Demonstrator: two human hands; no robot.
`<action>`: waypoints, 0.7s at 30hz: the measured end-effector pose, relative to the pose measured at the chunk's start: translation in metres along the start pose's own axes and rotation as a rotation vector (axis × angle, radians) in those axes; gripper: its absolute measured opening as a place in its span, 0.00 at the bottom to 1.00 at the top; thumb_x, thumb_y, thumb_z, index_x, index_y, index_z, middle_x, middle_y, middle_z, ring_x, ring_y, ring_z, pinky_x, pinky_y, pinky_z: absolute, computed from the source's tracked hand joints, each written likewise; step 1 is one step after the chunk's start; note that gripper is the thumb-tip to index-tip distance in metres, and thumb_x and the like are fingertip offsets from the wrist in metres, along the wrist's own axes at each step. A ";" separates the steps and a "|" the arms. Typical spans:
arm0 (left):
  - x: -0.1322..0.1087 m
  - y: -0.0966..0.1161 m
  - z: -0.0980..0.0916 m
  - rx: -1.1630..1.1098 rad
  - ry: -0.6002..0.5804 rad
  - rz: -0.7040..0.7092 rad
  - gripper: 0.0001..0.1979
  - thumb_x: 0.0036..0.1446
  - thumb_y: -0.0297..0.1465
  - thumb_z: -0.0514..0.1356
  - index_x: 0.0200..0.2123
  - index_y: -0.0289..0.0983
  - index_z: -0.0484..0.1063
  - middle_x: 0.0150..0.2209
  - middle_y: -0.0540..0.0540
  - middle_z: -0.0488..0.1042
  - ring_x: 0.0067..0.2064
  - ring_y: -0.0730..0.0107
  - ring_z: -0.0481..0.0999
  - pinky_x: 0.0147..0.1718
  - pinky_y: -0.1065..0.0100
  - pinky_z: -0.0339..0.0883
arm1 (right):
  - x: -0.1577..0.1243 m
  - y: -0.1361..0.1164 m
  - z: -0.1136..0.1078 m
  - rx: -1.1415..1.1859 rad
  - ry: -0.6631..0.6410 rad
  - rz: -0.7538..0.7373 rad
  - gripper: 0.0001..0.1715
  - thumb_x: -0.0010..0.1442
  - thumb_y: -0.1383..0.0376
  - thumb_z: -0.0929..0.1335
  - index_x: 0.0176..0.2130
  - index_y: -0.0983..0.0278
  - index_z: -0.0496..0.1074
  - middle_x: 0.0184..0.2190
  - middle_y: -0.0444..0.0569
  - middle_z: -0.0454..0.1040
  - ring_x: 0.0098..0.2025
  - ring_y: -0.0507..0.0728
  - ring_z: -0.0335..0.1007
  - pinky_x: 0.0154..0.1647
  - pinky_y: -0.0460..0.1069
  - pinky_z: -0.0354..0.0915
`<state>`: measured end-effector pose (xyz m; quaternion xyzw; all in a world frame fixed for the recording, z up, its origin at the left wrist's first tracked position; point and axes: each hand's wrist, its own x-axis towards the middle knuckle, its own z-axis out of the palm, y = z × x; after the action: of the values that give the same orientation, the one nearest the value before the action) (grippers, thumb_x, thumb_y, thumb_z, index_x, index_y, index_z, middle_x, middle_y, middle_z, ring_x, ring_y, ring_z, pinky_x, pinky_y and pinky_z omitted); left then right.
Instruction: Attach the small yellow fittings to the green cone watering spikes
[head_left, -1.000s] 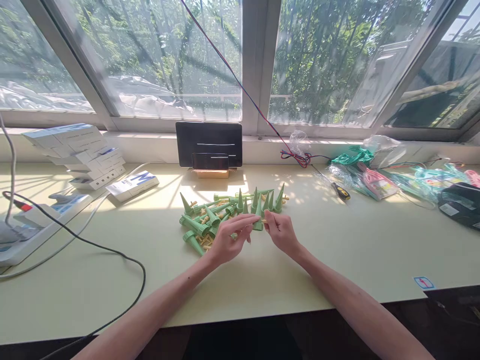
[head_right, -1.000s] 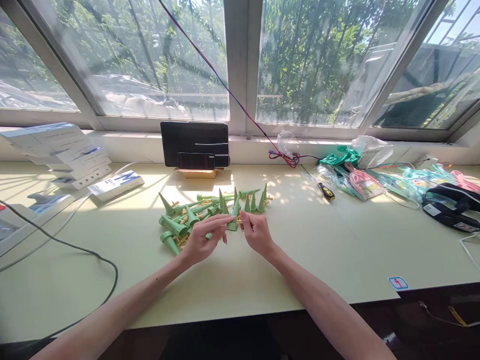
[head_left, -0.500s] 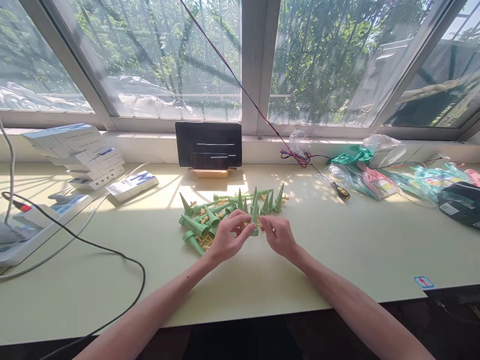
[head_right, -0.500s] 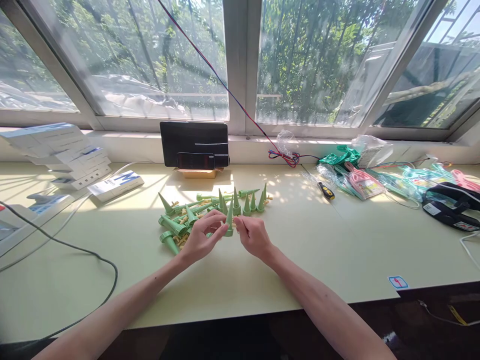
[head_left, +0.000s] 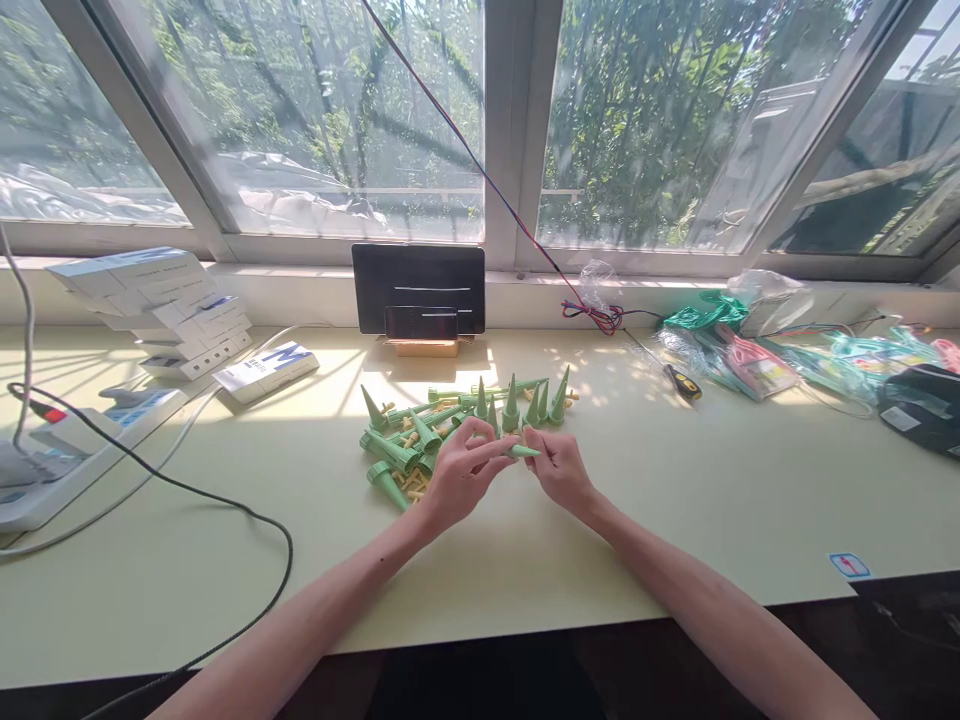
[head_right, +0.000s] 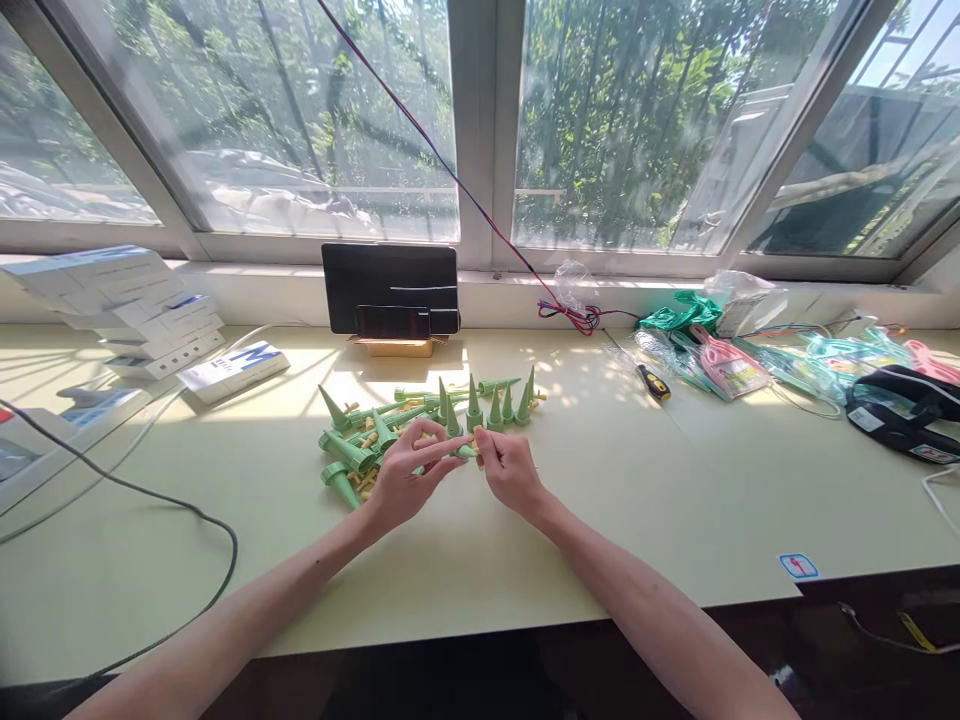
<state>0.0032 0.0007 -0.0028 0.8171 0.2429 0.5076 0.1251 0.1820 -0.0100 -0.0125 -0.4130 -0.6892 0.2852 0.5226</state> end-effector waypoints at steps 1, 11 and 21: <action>0.000 0.000 0.000 0.013 0.005 0.009 0.15 0.62 0.26 0.61 0.50 0.47 0.76 0.37 0.50 0.62 0.24 0.84 0.63 0.24 0.73 0.62 | 0.000 0.000 0.000 0.003 0.000 0.004 0.31 0.71 0.53 0.58 0.20 0.63 0.58 0.16 0.42 0.58 0.18 0.49 0.51 0.21 0.46 0.51; 0.002 0.011 0.000 -0.239 -0.013 -0.432 0.16 0.62 0.37 0.61 0.51 0.40 0.67 0.35 0.51 0.64 0.23 0.83 0.63 0.21 0.77 0.64 | 0.001 -0.003 -0.001 -0.117 0.115 -0.036 0.30 0.72 0.54 0.57 0.21 0.63 0.60 0.17 0.42 0.62 0.19 0.48 0.54 0.22 0.45 0.52; 0.006 0.015 -0.003 -0.589 -0.076 -0.716 0.17 0.61 0.43 0.61 0.46 0.37 0.66 0.25 0.56 0.62 0.17 0.84 0.59 0.14 0.78 0.53 | -0.001 0.002 -0.001 -0.282 0.053 -0.221 0.30 0.72 0.56 0.56 0.22 0.63 0.65 0.18 0.46 0.67 0.20 0.51 0.61 0.24 0.46 0.56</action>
<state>0.0070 -0.0085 0.0098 0.6297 0.3505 0.4494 0.5279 0.1835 -0.0103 -0.0143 -0.4115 -0.7494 0.1158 0.5056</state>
